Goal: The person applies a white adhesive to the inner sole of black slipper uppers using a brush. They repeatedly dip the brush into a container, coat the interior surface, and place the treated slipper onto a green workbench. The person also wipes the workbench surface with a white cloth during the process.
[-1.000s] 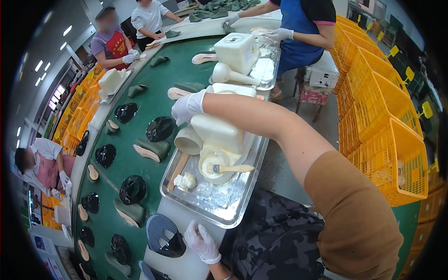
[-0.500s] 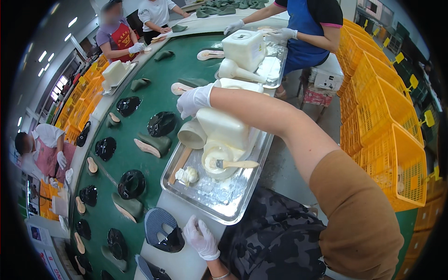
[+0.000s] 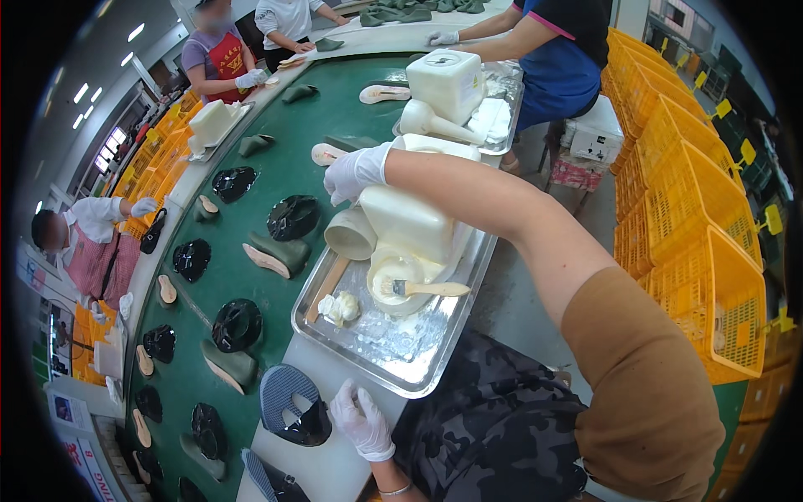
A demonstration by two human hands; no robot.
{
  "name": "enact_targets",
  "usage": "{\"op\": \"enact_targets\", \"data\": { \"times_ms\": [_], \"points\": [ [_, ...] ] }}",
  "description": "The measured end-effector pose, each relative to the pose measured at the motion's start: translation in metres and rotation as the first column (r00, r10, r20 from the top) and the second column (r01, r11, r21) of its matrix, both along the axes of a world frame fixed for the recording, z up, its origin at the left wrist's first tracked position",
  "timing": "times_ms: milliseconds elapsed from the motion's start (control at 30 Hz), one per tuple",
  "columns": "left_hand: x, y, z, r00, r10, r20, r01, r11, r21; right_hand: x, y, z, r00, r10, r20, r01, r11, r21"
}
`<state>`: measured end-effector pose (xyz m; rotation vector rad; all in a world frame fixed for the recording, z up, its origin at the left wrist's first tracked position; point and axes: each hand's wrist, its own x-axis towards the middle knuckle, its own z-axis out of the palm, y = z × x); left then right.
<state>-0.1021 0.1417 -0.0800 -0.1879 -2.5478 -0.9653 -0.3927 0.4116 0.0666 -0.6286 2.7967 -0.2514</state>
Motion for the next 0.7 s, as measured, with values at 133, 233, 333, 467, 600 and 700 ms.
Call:
{"op": "enact_targets", "data": {
  "times_ms": [133,233,333,467,600,700],
  "points": [
    [-0.001,0.002,0.0,1.0,-0.003,-0.004,0.003,1.0,-0.001,-0.006,0.003,-0.003,1.0,0.01,0.007,-0.01,1.0,0.01],
    [-0.001,0.004,0.0,1.0,-0.004,-0.015,0.004,1.0,0.007,-0.006,0.004,-0.003,1.0,0.02,-0.002,-0.019,1.0,0.019],
    [0.0,0.005,0.002,1.0,-0.002,-0.017,0.002,1.0,0.014,-0.004,0.004,-0.002,1.0,0.02,-0.015,-0.02,1.0,0.013],
    [-0.001,0.006,0.006,1.0,0.001,-0.012,0.0,1.0,0.022,0.001,0.002,0.003,1.0,0.005,-0.008,-0.005,1.0,0.007],
    [-0.002,0.006,0.004,1.0,0.003,-0.023,-0.003,1.0,0.014,-0.004,0.006,-0.002,0.997,0.039,-0.062,-0.039,0.999,0.002],
    [-0.002,0.008,0.006,1.0,0.005,-0.007,-0.005,1.0,0.017,-0.01,0.005,-0.007,0.999,0.041,0.001,-0.041,0.999,0.016]
  ]
}}
